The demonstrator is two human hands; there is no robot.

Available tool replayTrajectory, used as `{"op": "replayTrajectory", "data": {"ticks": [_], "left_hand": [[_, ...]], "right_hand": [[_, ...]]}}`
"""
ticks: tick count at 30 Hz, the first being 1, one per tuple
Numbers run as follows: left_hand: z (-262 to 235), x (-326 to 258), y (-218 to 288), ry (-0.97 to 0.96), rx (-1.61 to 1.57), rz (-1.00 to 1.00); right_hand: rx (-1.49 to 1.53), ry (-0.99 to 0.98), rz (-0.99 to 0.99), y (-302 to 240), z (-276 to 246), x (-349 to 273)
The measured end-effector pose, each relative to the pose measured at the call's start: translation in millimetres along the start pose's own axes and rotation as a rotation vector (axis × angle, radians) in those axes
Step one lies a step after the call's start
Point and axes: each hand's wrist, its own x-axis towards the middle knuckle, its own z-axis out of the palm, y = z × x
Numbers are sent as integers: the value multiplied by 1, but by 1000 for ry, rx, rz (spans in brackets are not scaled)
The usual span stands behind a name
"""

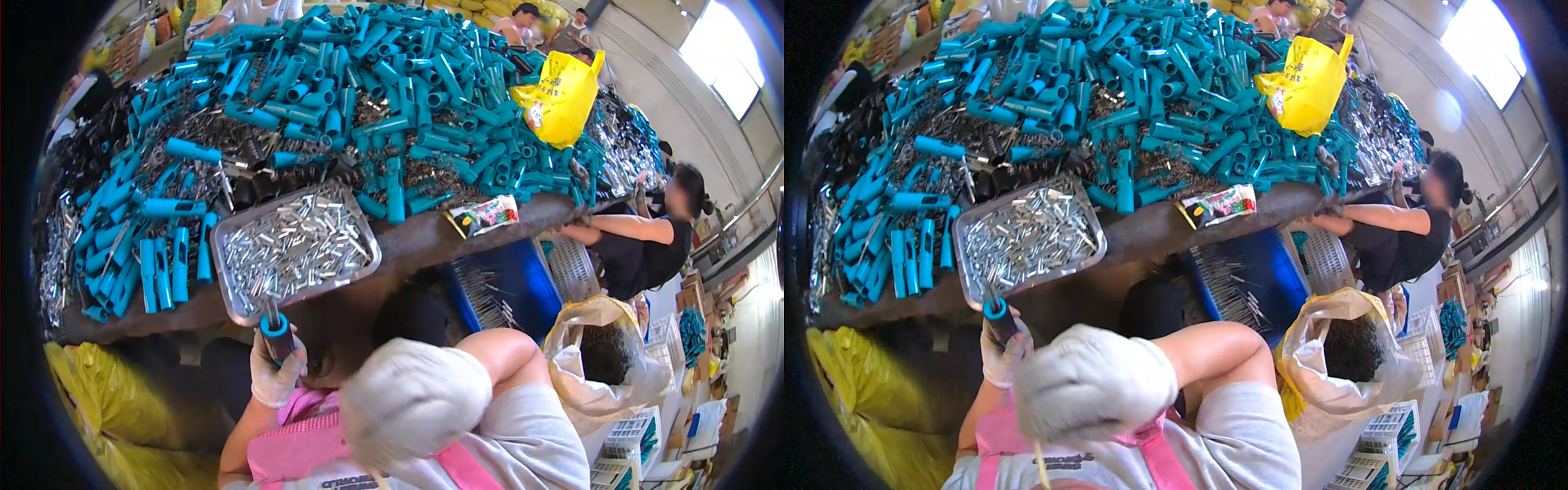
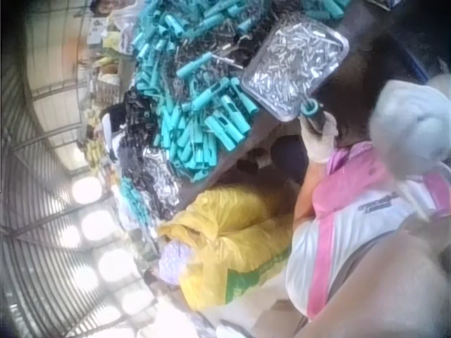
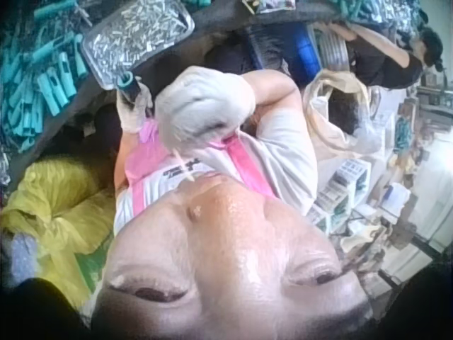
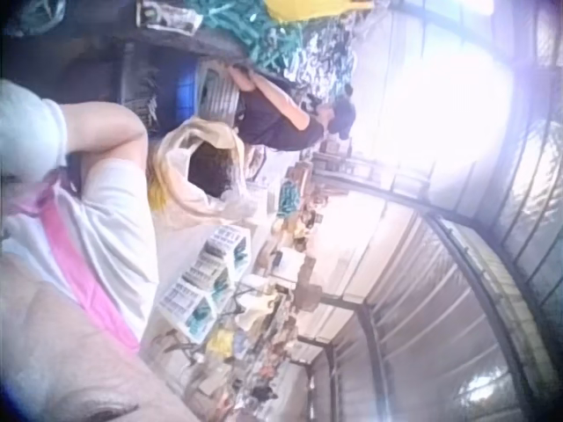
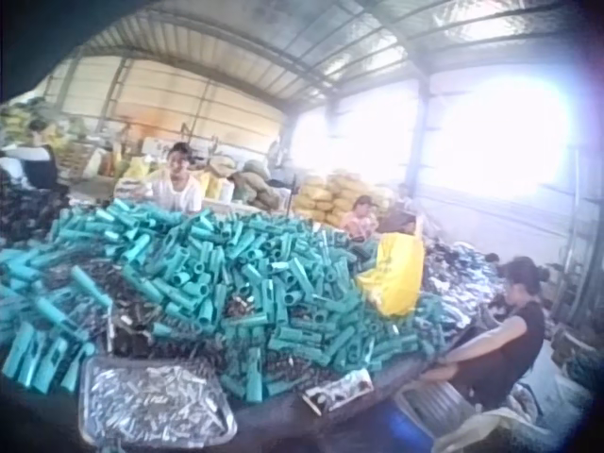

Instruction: Assemble metal components into teal plastic handle housings at a factory workbench.

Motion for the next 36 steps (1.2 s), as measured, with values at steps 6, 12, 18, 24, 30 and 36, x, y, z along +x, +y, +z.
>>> {"op": "replayTrajectory", "data": {"ticks": [6,12,18,24,30,36], "left_hand": [[6,29,37,25,-213,-45],[-17,66,66,52,-243,19],[-17,116,61,58,-215,98],[-25,161,31,132,-243,93],[-31,218,7,22,-298,37],[-29,284,-16,-177,-376,-104]], "right_hand": [[-699,231,661,56,-104,-62],[-1398,1047,817,112,-356,-176],[-1585,1109,1368,130,-528,-243],[-1530,974,1657,153,-596,-259],[-1230,784,1609,166,-627,-268],[-1432,1034,1348,179,-639,-270]]}}
